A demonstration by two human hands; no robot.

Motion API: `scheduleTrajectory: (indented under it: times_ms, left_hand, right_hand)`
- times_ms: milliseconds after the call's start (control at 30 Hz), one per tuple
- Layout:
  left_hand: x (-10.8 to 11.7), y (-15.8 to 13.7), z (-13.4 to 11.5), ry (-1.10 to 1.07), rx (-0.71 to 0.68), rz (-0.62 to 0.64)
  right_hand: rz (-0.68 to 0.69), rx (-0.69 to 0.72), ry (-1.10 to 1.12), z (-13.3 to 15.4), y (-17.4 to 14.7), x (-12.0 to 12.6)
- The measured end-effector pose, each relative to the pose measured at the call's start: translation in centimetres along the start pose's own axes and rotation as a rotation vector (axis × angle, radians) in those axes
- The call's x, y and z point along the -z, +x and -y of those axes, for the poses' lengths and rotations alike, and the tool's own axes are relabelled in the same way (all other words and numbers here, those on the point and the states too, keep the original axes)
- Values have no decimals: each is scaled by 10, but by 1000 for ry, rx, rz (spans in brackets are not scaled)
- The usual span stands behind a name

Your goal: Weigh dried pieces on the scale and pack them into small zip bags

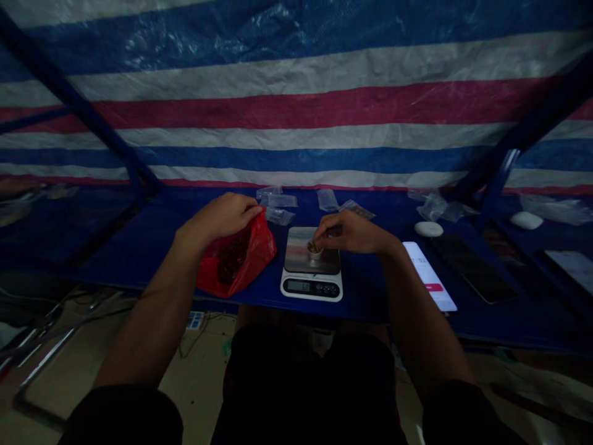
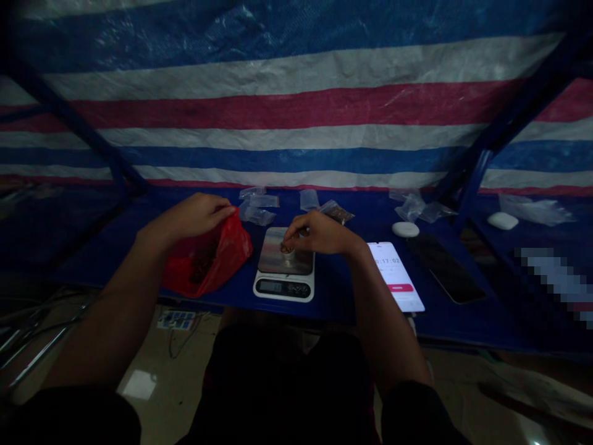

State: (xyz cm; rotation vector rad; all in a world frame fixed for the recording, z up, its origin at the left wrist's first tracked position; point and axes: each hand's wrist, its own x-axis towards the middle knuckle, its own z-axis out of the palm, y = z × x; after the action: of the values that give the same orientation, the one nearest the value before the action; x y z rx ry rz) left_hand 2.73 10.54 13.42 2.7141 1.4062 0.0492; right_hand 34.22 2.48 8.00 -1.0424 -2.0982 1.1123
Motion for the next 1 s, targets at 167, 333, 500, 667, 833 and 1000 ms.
scheduleTrajectory:
  times_ms: [167, 333, 500, 667, 833, 1000]
  left_hand:
    - [6, 7, -18, 115, 174, -126]
    - [-1, 9, -20, 91, 406, -244]
    - [-17, 2, -11, 58, 353, -442]
    - [-21, -31, -4, -31, 251, -318]
    - [-35, -46, 10, -109, 10, 67]
    - [-52, -39, 16, -167, 34, 200]
  right_hand:
    - [-93, 57, -35, 0, 2, -3]
    - [-203, 3, -42, -5, 3, -3]
    - [-194, -32, -30, -7, 6, -5]
    - [-215, -38, -34, -6, 6, -4]
    - [-243, -42, -37, -5, 6, -5]
    - [-235, -56, -22, -7, 7, -5]
